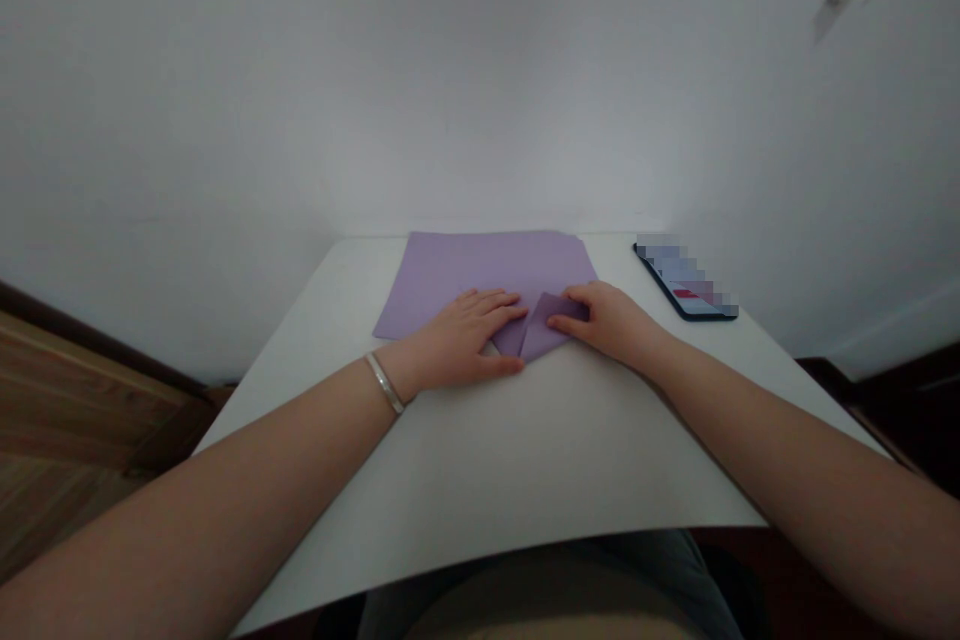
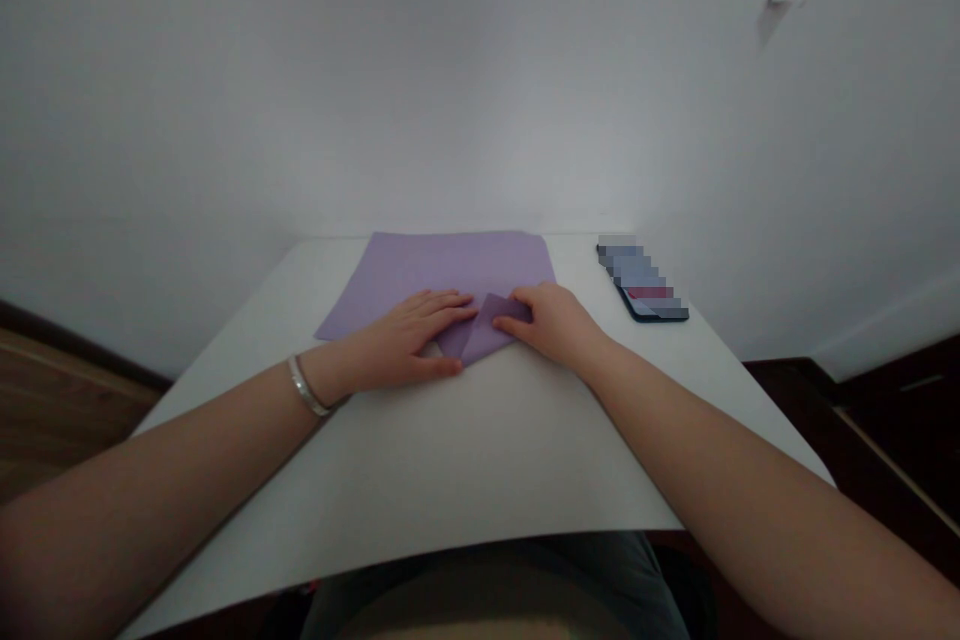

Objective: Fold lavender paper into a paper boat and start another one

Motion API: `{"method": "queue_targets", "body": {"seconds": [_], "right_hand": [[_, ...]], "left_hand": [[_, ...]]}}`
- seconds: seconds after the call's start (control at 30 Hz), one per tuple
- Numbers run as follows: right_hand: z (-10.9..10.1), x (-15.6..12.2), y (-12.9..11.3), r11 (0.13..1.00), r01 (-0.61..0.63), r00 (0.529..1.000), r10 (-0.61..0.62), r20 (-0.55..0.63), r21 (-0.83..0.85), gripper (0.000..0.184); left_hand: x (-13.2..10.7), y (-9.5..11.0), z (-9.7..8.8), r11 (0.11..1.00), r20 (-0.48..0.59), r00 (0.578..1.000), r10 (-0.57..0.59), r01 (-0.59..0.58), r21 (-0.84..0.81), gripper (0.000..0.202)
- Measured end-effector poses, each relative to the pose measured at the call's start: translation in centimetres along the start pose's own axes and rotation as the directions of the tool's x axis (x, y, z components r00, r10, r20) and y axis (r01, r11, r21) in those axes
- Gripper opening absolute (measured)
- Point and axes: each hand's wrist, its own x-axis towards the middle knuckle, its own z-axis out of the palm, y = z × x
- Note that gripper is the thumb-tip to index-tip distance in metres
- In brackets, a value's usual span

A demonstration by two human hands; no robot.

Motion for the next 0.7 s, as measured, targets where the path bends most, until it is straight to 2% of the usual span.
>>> {"method": "queue_targets", "body": {"seconds": [0.1,0.23,0.33,0.53,0.7], "right_hand": [[-0.3,0.0,0.2,0.999,0.017,1.0,-0.018,-0.013,-0.046,0.029],[-0.8,-0.1,0.5,0.998,-0.012,0.999,0.011,0.032,0.059,0.022],[-0.7,0.1,0.6,0.995,-0.023,0.999,0.019,0.047,0.099,0.021],[-0.4,0.5,0.0,0.998,-0.048,0.998,0.046,0.049,0.041,0.022],[-0.2,0.6,-0.4,0.997,-0.071,0.996,0.072,0.056,-0.021,0.022]], "left_hand": [[0.0,0.1,0.1,1.0,-0.007,1.0,-0.004,0.004,-0.001,0.074],[0.1,0.0,0.1,1.0,-0.007,1.0,0.0,0.0,-0.023,0.079],[0.2,-0.1,0.1,0.999,-0.01,1.0,-0.008,0.007,-0.052,0.072],[0.1,0.2,0.2,0.998,-0.087,0.996,-0.014,0.009,-0.062,0.065],[0.1,0.2,0.2,0.998,-0.076,0.997,-0.023,0.019,-0.054,0.067]]}}
